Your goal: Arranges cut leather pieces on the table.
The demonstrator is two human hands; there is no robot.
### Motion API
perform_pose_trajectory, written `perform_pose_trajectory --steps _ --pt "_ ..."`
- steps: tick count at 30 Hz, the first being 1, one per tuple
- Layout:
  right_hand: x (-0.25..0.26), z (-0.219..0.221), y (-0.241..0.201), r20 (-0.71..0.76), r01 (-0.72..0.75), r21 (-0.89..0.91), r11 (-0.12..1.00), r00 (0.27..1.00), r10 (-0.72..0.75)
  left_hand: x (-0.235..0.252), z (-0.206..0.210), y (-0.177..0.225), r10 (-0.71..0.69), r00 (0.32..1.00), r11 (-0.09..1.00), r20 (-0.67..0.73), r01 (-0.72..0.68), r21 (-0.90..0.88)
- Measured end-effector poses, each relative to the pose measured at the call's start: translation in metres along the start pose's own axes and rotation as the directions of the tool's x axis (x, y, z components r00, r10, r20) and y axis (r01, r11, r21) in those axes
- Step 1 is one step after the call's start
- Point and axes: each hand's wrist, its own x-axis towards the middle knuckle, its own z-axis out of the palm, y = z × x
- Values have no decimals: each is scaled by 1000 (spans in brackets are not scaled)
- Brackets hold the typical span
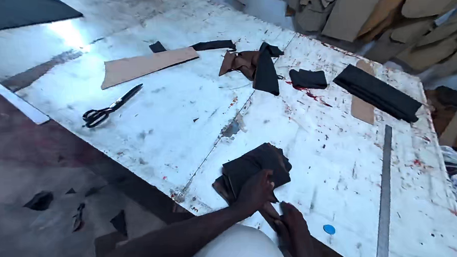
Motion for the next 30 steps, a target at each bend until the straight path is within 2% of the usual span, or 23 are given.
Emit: perform_pose_trajectory --steps 2,4,5,6,7,11,14,17,19,21,23,24,26,27,28,29,30 --pt "9 -33 -30 90 -108 317 942 992 84 -5 0 -27 170 985 952 31 -173 254" --pt "23 -74 -70 212 -176 701 691 977 34 -6 -11 -42 266 955 875 129 -295 384" --pt "32 -93 -93 243 -184 793 581 970 -26 -6 -18 -44 266 944 851 195 -325 411" --pt "42 -111 -117 262 -183 835 519 962 -83 -5 -25 -46 274 931 840 240 -353 413" --pt "53 -125 -138 270 -174 841 512 956 -118 -3 -31 -48 284 920 830 269 -376 411" --pt "97 -140 -171 362 -206 754 624 922 -133 -11 -60 -25 301 911 897 283 -371 241" --pt "117 -142 -168 360 -180 682 709 926 -112 -10 -63 -38 318 905 923 281 -364 128" --pt "139 -143 -158 298 -77 607 791 945 -137 -14 -59 -46 261 923 956 284 -288 58" --pt "155 -144 -158 273 25 526 850 942 -197 -14 -52 -46 189 961 982 204 -181 -56" --pt "168 -149 -163 288 139 373 918 923 -257 -8 -44 -50 155 982 979 113 -137 -153" --pt "178 -168 -165 395 253 116 960 876 -278 -6 -41 -54 149 984 973 98 -128 -193" --pt "182 -184 -164 497 282 -20 959 835 -235 -7 -43 -53 137 984 974 110 -113 -198" --pt "192 -222 -161 687 310 -264 913 725 -48 -9 -48 -50 95 987 981 132 -70 -183" --pt "200 -243 -155 743 320 -327 889 668 33 -9 -51 -50 74 986 982 148 -46 -184" --pt "210 -264 -143 771 339 -339 878 635 52 -10 -53 -51 66 986 979 156 -34 -199" --pt "223 -287 -131 777 340 -318 885 628 38 -10 -55 -54 72 985 976 155 -37 -215" --pt "236 -309 -123 759 307 -290 907 651 22 -11 -58 -57 73 985 974 158 -37 -223"
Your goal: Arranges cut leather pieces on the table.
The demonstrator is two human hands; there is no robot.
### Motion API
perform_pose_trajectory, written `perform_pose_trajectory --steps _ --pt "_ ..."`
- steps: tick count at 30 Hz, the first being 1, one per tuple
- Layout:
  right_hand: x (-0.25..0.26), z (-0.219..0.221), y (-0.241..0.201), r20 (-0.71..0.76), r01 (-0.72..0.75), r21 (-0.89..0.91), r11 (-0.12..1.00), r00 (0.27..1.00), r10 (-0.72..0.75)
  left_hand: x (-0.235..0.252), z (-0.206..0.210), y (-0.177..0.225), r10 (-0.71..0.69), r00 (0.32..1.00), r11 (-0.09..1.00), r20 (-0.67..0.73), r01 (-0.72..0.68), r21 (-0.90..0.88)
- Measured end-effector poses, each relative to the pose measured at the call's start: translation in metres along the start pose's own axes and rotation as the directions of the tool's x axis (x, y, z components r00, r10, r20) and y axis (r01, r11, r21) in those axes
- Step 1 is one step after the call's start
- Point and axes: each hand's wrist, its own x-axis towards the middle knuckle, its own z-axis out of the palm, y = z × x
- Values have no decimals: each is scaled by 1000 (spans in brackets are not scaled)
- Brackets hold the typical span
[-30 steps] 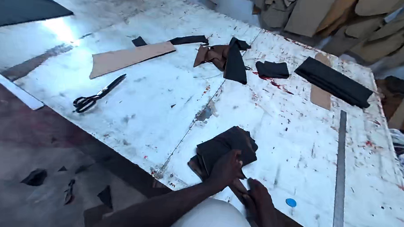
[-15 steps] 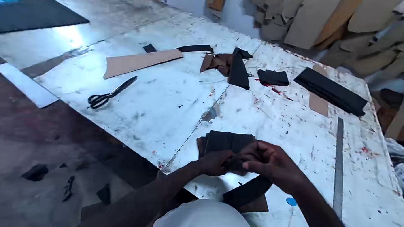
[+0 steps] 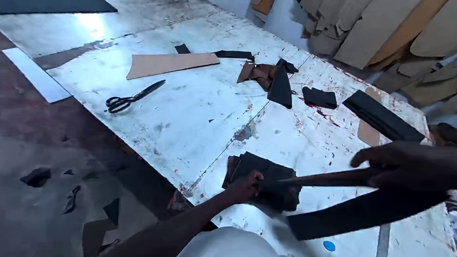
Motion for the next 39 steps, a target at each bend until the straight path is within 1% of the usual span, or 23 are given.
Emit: perform_pose_trajectory --steps 1,3,4,5,6,7,8,9,10,12,14,15,17,19,20,22,24,27,29,31,34,37,39 --pt "-5 -17 17 -64 17 45 999 998 -15 -1 -4 -2 1 1000 1000 -2 -1 -1" --pt "-1 -43 49 -235 69 41 997 970 -57 -3 -13 -3 -17 1000 1000 -16 17 -9" --pt "8 -51 58 -325 40 -33 999 944 -49 -2 -16 -4 -34 999 999 -32 33 -15" --pt "22 -52 62 -441 -57 -166 985 897 -22 -2 -20 -3 -62 997 998 -39 61 -24" --pt "39 -45 54 -562 -165 -246 955 827 -2 -3 -22 -1 -99 994 995 -42 98 -30" --pt "58 -31 39 -652 -233 -251 940 758 14 -4 -24 2 -138 990 990 -37 137 -34" --pt "80 -14 36 -699 -219 -268 938 714 -33 -4 -24 5 -166 986 986 -32 166 -26" --pt "100 6 30 -711 -149 -256 955 698 -82 -5 -24 9 -184 982 983 -35 184 -11" --pt "117 32 21 -711 -56 -220 974 693 -121 -6 -23 15 -203 978 979 -42 204 11" --pt "137 93 3 -671 107 -100 989 727 -146 -6 -19 21 -231 970 969 -71 236 70" --pt "149 150 -6 -633 238 1 971 752 -184 -5 -15 22 -238 967 956 -88 249 157" --pt "155 175 -8 -625 290 3 957 748 -225 -4 -13 23 -248 964 943 -96 263 204" --pt "167 215 -13 -642 356 -37 934 708 -296 -4 -10 25 -259 959 920 -111 280 275" --pt "179 239 -20 -672 374 -69 925 667 -320 -2 -7 22 -250 960 909 -123 277 311" --pt "185 244 -22 -694 375 -74 924 646 -318 -2 -7 23 -257 960 907 -114 280 315" --pt "194 237 -22 -741 411 -58 910 593 -316 -3 -9 28 -262 960 913 -97 279 299" --pt "201 215 -19 -739 443 -69 894 579 -344 -4 -9 30 -258 960 915 -107 279 293" --pt "206 186 -29 -730 462 -69 884 581 -360 -8 -7 41 -304 944 895 -129 330 300" --pt "214 180 -39 -739 489 -112 865 541 -402 -8 -4 44 -315 937 886 -148 347 307" --pt "226 186 -44 -726 482 -172 859 527 -441 -9 -1 39 -305 934 891 -187 349 289" --pt "233 199 -40 -662 479 -211 852 572 -485 -11 4 31 -301 926 903 -228 353 243" --pt "218 197 -27 -509 494 -208 844 682 -525 -12 11 25 -285 906 925 -312 346 159" --pt "209 196 -23 -426 464 -197 863 753 -502 -10 15 19 -246 885 950 -394 301 82"
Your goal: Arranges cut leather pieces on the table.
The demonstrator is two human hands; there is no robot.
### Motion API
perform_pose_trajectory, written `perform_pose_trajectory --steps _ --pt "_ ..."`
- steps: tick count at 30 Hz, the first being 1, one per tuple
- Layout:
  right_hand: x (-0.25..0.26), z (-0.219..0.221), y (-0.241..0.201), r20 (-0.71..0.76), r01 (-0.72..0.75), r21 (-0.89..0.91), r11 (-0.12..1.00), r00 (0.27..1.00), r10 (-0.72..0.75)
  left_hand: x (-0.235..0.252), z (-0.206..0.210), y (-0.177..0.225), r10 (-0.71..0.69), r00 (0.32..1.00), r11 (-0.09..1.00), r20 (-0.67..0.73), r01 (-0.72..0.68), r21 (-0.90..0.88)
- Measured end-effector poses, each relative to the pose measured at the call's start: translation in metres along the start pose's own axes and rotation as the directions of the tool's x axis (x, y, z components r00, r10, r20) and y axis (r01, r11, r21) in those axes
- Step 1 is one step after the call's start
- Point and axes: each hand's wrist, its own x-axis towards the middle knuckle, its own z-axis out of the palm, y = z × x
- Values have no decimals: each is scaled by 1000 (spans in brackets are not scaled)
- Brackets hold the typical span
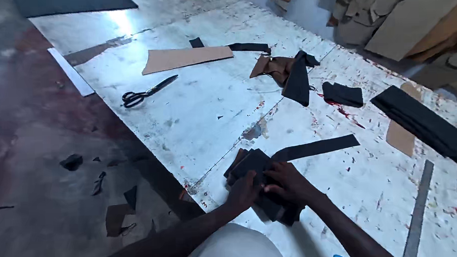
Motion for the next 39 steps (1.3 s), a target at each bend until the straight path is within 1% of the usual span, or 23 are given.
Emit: perform_pose_trajectory --steps 2,3,7,9,11,12,14,16,18,21,24,27,29,32,34,36,37,39 --pt "-4 5 2 -17 -10 -2 1000 1000 10 2 5 -4 32 998 999 -46 -34 -37" --pt "-4 8 5 -34 -17 32 999 999 18 3 8 -5 55 997 998 -58 -57 -35" --pt "5 15 21 -23 -36 309 951 999 45 3 8 -7 142 989 989 -43 -140 38" --pt "6 17 24 -54 -34 349 936 997 56 6 7 -8 149 989 988 -19 -148 39" --pt "0 16 15 -137 -63 275 959 985 104 10 3 -8 111 994 994 14 -111 -2" --pt "-4 17 8 -188 -111 219 969 970 154 11 1 -7 95 995 995 33 -94 -23" --pt "-14 26 -3 -357 -215 103 971 903 238 13 -3 -5 75 995 996 60 -72 -44" --pt "-20 36 -9 -487 -288 -32 957 840 237 14 -6 -2 48 995 998 92 -44 -49" --pt "-23 43 -12 -510 -305 -73 949 829 228 14 -7 0 30 993 997 114 -22 -72" --pt "-23 44 -12 -467 -221 -59 973 868 169 15 -12 3 -3 988 988 156 26 -151" --pt "-21 41 -6 -370 -140 10 990 919 134 15 -19 5 -27 976 971 215 77 -228" --pt "-19 36 -5 -272 -79 101 992 957 104 16 -22 4 1 970 969 243 59 -239" --pt "-17 32 -7 -225 -81 150 985 968 114 17 -21 2 8 974 966 225 51 -253" --pt "-13 26 -19 -176 -171 211 962 962 209 16 -20 3 -34 977 966 210 86 -245" --pt "-10 17 -35 -165 -223 325 919 944 287 17 -17 3 -35 980 971 198 80 -226" --pt "-10 10 -45 -118 -288 453 843 919 377 16 -18 4 -30 979 977 204 71 -199" --pt "-11 7 -49 -49 -344 509 789 903 426 16 -18 3 -25 978 978 206 67 -200" --pt "-13 -9 -58 171 -487 612 623 851 497 17 -16 0 -13 979 975 203 58 -214"
